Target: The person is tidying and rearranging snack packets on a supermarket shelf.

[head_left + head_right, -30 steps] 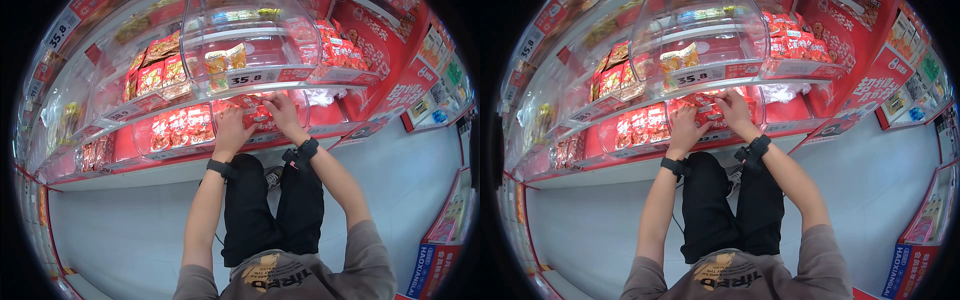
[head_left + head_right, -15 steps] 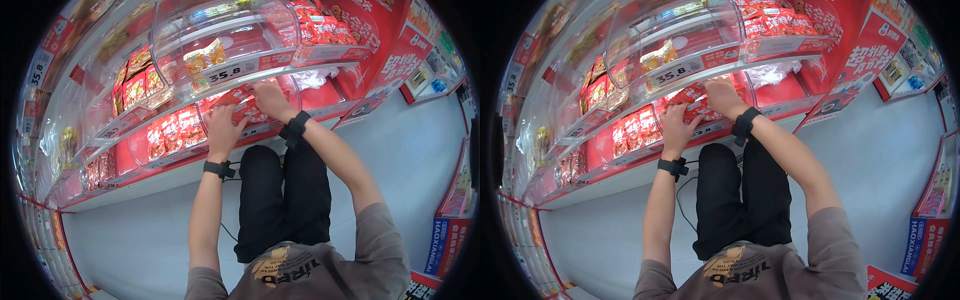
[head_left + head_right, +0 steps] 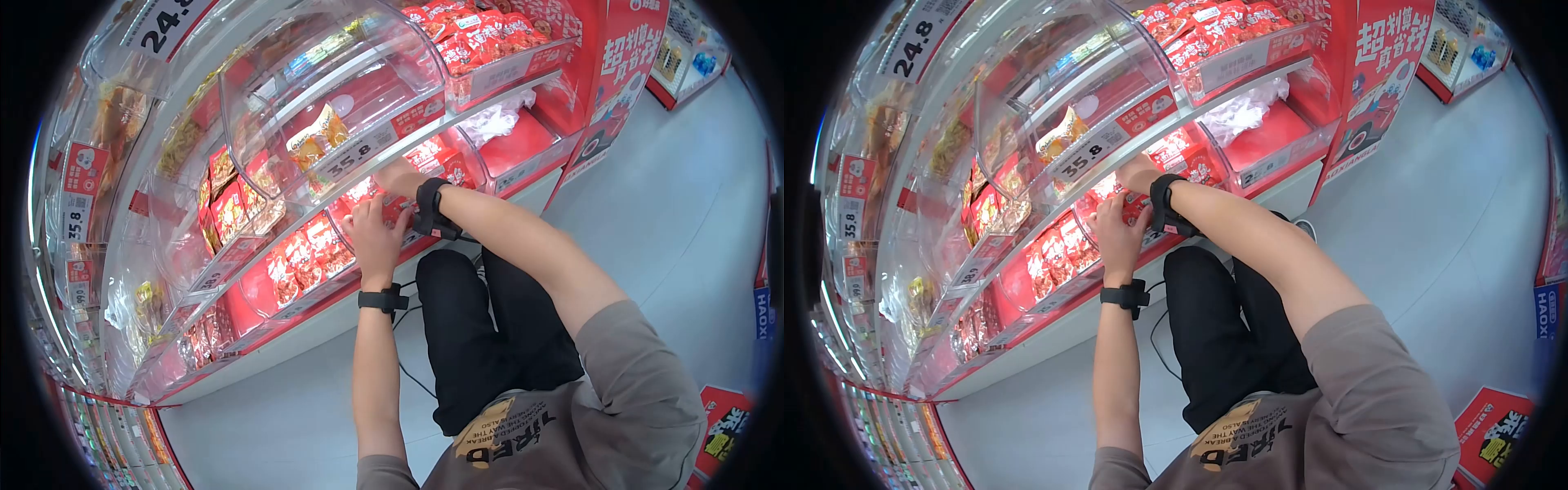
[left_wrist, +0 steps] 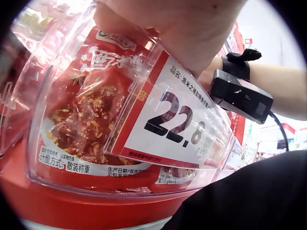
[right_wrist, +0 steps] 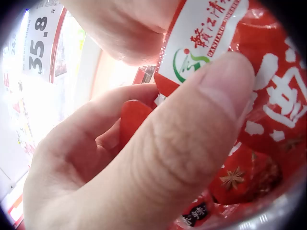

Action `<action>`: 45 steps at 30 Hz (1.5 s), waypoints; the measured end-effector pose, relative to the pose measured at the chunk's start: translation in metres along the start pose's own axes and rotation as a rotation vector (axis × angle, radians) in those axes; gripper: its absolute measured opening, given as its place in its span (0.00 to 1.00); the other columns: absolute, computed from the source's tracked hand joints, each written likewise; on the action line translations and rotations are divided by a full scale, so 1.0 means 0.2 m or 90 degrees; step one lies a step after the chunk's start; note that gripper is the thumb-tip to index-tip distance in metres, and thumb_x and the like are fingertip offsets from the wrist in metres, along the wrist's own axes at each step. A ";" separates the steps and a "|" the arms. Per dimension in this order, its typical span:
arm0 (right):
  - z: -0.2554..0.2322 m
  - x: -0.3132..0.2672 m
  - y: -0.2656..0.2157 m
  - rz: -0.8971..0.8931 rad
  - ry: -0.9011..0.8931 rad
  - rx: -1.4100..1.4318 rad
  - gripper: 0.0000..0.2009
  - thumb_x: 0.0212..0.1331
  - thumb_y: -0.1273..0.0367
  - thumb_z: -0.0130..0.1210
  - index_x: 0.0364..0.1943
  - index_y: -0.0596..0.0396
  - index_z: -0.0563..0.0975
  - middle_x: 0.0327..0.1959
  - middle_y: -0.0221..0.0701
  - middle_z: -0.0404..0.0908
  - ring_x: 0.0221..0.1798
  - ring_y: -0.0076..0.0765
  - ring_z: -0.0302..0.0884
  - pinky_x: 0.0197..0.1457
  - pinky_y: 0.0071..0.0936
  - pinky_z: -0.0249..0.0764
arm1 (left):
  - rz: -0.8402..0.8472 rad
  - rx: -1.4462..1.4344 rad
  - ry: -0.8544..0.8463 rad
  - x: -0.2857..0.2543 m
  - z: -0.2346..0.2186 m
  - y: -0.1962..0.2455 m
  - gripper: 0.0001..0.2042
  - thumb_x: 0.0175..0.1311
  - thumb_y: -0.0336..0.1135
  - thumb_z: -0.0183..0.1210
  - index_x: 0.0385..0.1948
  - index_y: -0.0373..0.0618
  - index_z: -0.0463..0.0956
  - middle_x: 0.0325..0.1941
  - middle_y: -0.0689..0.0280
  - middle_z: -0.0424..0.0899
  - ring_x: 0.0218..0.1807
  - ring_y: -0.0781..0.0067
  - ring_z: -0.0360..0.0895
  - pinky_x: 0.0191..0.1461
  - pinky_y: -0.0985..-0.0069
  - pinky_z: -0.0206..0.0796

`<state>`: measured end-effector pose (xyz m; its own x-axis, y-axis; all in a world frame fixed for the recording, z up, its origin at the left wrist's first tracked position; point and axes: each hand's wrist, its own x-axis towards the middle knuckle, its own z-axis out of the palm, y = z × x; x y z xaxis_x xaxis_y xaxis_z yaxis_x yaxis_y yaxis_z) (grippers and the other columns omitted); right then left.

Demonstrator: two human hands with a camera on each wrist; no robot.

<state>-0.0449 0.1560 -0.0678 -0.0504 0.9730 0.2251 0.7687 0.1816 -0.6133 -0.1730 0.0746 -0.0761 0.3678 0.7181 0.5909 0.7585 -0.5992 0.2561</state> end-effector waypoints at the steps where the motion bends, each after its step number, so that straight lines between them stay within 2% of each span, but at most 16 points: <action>1: 0.00 -0.01 -0.02 0.010 -0.006 0.009 0.13 0.55 0.73 0.46 0.43 0.61 0.76 0.44 0.49 0.77 0.50 0.49 0.74 0.54 0.38 0.69 | -0.005 0.001 -0.005 0.00 0.00 0.00 0.22 0.49 0.46 0.65 0.43 0.42 0.74 0.39 0.61 0.78 0.45 0.63 0.72 0.51 0.64 0.54; 5: -0.08 -0.03 -0.02 -0.072 -0.174 -0.151 0.11 0.55 0.70 0.47 0.37 0.61 0.79 0.41 0.48 0.79 0.45 0.49 0.77 0.51 0.37 0.70 | -0.037 0.032 -0.030 0.02 -0.02 0.04 0.24 0.51 0.49 0.63 0.43 0.39 0.73 0.41 0.58 0.76 0.47 0.59 0.71 0.52 0.62 0.53; 8: -0.02 -0.03 0.10 -0.258 -0.124 -0.172 0.12 0.55 0.67 0.48 0.34 0.62 0.80 0.39 0.47 0.79 0.45 0.48 0.77 0.50 0.38 0.71 | -0.054 0.066 -0.038 0.03 -0.01 0.05 0.25 0.51 0.49 0.62 0.44 0.38 0.72 0.42 0.55 0.74 0.50 0.56 0.68 0.54 0.60 0.52; 13: -0.26 -0.31 -0.12 -0.257 -0.040 -0.225 0.17 0.60 0.61 0.46 0.43 0.62 0.75 0.43 0.47 0.77 0.48 0.52 0.74 0.52 0.41 0.70 | -0.047 0.038 -0.034 0.03 -0.01 0.04 0.25 0.48 0.46 0.63 0.44 0.37 0.70 0.40 0.55 0.70 0.49 0.53 0.65 0.56 0.58 0.52; 15: -0.46 -0.43 -0.18 -0.222 -0.226 -0.073 0.16 0.58 0.64 0.50 0.45 0.62 0.75 0.40 0.47 0.79 0.46 0.50 0.76 0.49 0.41 0.70 | -0.083 0.093 -0.084 0.03 -0.01 0.03 0.26 0.48 0.47 0.63 0.44 0.37 0.69 0.44 0.55 0.70 0.51 0.53 0.64 0.57 0.58 0.53; 17: -0.69 -0.51 -0.23 -0.380 -0.395 0.046 0.14 0.58 0.65 0.52 0.43 0.60 0.76 0.36 0.46 0.79 0.41 0.49 0.77 0.46 0.36 0.71 | -0.055 0.082 -0.017 0.03 -0.02 0.04 0.27 0.49 0.48 0.63 0.46 0.38 0.69 0.45 0.55 0.69 0.51 0.54 0.64 0.57 0.58 0.52; 19: -0.99 -0.53 -0.30 -0.351 -0.298 0.065 0.11 0.58 0.67 0.53 0.41 0.57 0.78 0.34 0.41 0.81 0.35 0.46 0.78 0.43 0.32 0.72 | -0.038 0.077 0.011 0.02 -0.02 0.05 0.28 0.49 0.49 0.63 0.47 0.40 0.68 0.46 0.56 0.69 0.52 0.55 0.64 0.57 0.58 0.52; 21: -1.18 -0.43 -0.19 -0.279 0.054 0.106 0.11 0.57 0.68 0.53 0.42 0.55 0.78 0.37 0.37 0.82 0.36 0.40 0.78 0.43 0.28 0.71 | -0.026 0.073 0.002 0.02 -0.03 0.05 0.29 0.50 0.51 0.63 0.49 0.41 0.68 0.46 0.56 0.68 0.53 0.56 0.64 0.58 0.58 0.51; 23: -1.33 -0.25 -0.01 -0.254 0.315 -0.068 0.15 0.58 0.68 0.51 0.49 0.53 0.75 0.46 0.35 0.80 0.47 0.38 0.76 0.49 0.30 0.70 | -0.023 0.075 -0.012 0.01 -0.02 0.05 0.29 0.51 0.51 0.62 0.52 0.45 0.68 0.48 0.57 0.69 0.55 0.58 0.64 0.58 0.56 0.50; 25: -1.38 -0.09 0.24 -0.178 0.394 -0.287 0.20 0.57 0.65 0.52 0.55 0.50 0.71 0.56 0.36 0.73 0.58 0.42 0.68 0.58 0.40 0.64 | 0.001 0.072 -0.023 0.01 -0.04 0.04 0.28 0.52 0.52 0.61 0.53 0.48 0.69 0.49 0.57 0.69 0.55 0.59 0.64 0.59 0.55 0.49; 28: -1.36 -0.01 0.41 0.097 0.206 -0.311 0.26 0.53 0.58 0.56 0.58 0.45 0.68 0.61 0.35 0.66 0.64 0.50 0.57 0.60 0.60 0.52 | -0.016 0.064 -0.072 0.03 -0.08 0.07 0.25 0.56 0.53 0.57 0.54 0.52 0.70 0.49 0.57 0.71 0.55 0.60 0.64 0.60 0.57 0.47; 31: -1.39 -0.05 0.34 0.054 0.215 -0.393 0.22 0.50 0.60 0.58 0.50 0.49 0.72 0.57 0.35 0.68 0.65 0.47 0.55 0.60 0.53 0.53 | -0.020 0.079 -0.064 0.01 -0.06 0.05 0.22 0.60 0.53 0.53 0.53 0.55 0.72 0.48 0.56 0.73 0.54 0.59 0.65 0.59 0.57 0.48; 32: -1.40 -0.09 0.32 -0.009 0.240 -0.422 0.19 0.48 0.60 0.61 0.43 0.52 0.74 0.50 0.35 0.72 0.58 0.47 0.65 0.56 0.50 0.59 | -0.024 0.080 -0.064 0.01 -0.04 0.04 0.22 0.61 0.53 0.52 0.52 0.53 0.73 0.47 0.56 0.74 0.54 0.58 0.66 0.59 0.57 0.49; 37: -1.56 -0.26 0.24 -0.128 0.117 -0.026 0.13 0.50 0.72 0.60 0.38 0.60 0.72 0.38 0.36 0.78 0.40 0.37 0.77 0.45 0.28 0.71 | -0.032 0.091 -0.048 0.02 -0.04 0.04 0.20 0.61 0.53 0.52 0.50 0.54 0.74 0.50 0.54 0.74 0.53 0.58 0.68 0.58 0.58 0.50; 41: -1.54 -0.56 -0.01 -0.358 0.349 -0.065 0.07 0.55 0.79 0.53 0.37 0.61 0.71 0.41 0.36 0.80 0.45 0.31 0.77 0.46 0.25 0.71 | -0.030 0.088 -0.035 0.01 -0.02 0.03 0.20 0.61 0.53 0.52 0.50 0.54 0.74 0.54 0.53 0.73 0.55 0.59 0.67 0.59 0.59 0.50; 45: -1.32 -0.80 -0.08 -0.464 0.276 0.158 0.12 0.57 0.82 0.49 0.44 0.58 0.67 0.45 0.47 0.79 0.49 0.36 0.77 0.50 0.29 0.72 | -0.036 0.092 -0.037 0.02 -0.04 0.05 0.19 0.60 0.51 0.53 0.48 0.53 0.75 0.50 0.57 0.73 0.54 0.60 0.67 0.55 0.60 0.52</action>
<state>0.1196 -0.0395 0.1062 -0.1893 0.4726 0.8607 0.4769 0.8105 -0.3401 -0.1686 0.0692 -0.0648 0.3492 0.7708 0.5329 0.8470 -0.5029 0.1723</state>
